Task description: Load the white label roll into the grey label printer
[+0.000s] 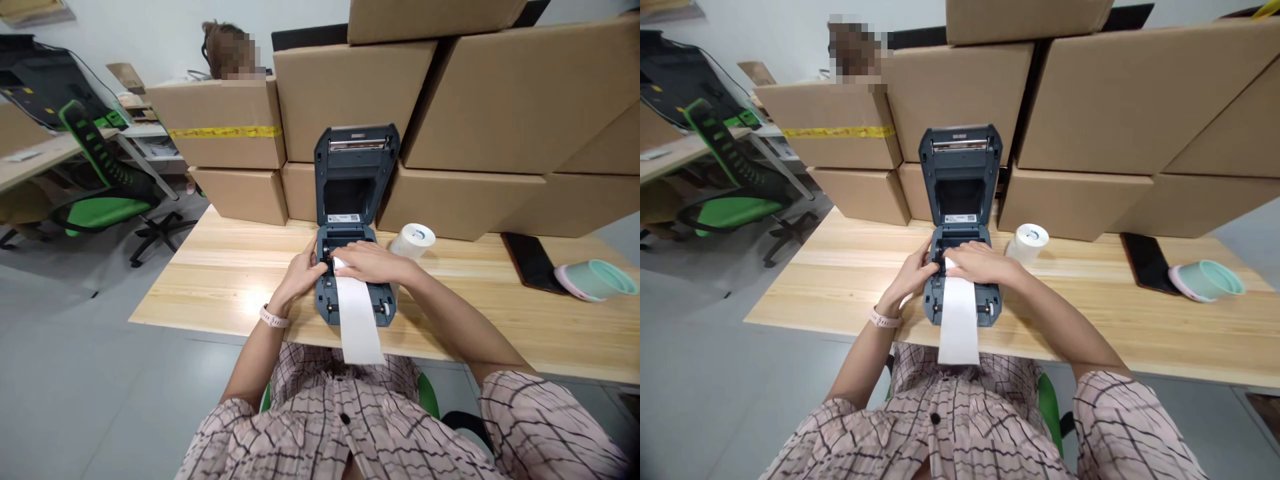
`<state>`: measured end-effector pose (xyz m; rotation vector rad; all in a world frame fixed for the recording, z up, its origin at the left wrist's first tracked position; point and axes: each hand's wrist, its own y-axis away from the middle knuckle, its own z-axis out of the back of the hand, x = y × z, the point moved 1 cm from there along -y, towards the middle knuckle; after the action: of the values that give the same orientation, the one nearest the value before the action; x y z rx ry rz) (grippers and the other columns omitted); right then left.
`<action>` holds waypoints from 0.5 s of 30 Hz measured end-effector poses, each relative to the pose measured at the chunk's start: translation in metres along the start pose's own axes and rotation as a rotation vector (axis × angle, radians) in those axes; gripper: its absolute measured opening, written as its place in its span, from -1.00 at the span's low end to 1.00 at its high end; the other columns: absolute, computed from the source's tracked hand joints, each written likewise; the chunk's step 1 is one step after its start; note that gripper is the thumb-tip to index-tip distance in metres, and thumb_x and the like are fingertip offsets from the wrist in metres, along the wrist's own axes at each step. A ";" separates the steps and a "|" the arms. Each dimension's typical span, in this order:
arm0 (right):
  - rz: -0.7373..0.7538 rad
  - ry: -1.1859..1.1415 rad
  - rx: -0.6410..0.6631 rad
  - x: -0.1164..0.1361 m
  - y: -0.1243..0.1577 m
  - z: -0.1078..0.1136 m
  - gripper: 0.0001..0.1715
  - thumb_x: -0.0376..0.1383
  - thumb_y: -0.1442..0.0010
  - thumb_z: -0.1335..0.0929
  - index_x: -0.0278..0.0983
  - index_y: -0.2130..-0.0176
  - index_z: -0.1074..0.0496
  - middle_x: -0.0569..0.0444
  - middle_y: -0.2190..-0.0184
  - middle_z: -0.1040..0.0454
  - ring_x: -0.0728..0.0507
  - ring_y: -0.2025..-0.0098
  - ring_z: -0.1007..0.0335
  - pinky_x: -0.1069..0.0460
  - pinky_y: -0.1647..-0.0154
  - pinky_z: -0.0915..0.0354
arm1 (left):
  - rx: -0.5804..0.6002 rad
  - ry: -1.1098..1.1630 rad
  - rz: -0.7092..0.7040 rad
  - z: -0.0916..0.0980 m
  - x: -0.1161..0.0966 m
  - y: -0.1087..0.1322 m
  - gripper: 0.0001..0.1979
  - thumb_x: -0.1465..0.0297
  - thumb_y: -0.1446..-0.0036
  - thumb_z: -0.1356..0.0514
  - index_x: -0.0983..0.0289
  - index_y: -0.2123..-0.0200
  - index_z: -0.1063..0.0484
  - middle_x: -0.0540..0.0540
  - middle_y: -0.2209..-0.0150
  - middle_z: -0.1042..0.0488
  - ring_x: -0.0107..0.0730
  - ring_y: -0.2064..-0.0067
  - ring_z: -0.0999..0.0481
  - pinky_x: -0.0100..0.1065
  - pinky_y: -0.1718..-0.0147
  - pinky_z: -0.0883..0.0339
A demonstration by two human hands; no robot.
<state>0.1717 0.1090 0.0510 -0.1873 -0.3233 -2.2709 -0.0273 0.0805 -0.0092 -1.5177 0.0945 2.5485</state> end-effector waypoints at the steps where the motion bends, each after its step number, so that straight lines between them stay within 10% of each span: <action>1: -0.005 0.006 -0.010 0.000 0.000 -0.002 -0.57 -0.08 -0.43 -0.27 -0.28 -0.11 -0.46 -0.22 0.07 -0.56 -0.35 0.05 -0.49 -0.18 0.00 -0.33 | 0.000 0.000 -0.004 0.000 0.000 0.000 -0.12 0.38 -0.07 -0.15 0.31 -0.48 -0.05 -0.05 0.40 -0.42 -0.39 0.40 -0.28 -0.37 0.33 -0.19; 11: 0.174 -0.232 -0.252 -0.005 0.026 -0.010 -0.61 -0.18 -0.46 -0.25 -0.25 -0.11 -0.52 -0.14 -0.07 -0.56 -0.29 -0.10 -0.40 -0.21 -0.14 -0.32 | -0.002 -0.007 0.001 0.001 -0.002 0.001 -0.12 0.38 -0.07 -0.17 0.28 -0.48 -0.07 -0.07 0.43 -0.38 -0.38 0.40 -0.29 -0.37 0.33 -0.18; 15: 0.196 -0.294 -0.210 0.002 0.072 -0.020 -0.43 0.08 -0.43 -0.27 -0.18 -0.20 -0.48 -0.10 -0.23 -0.48 -0.30 -0.24 -0.35 -0.26 -0.25 -0.30 | 0.007 0.007 -0.010 0.001 -0.004 0.002 -0.16 0.37 -0.09 -0.17 0.23 -0.47 -0.09 -0.08 0.43 -0.36 -0.39 0.41 -0.28 -0.38 0.35 -0.16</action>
<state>0.2245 0.0560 0.0448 -0.6381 -0.2069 -2.0786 -0.0265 0.0783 -0.0048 -1.5211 0.0970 2.5323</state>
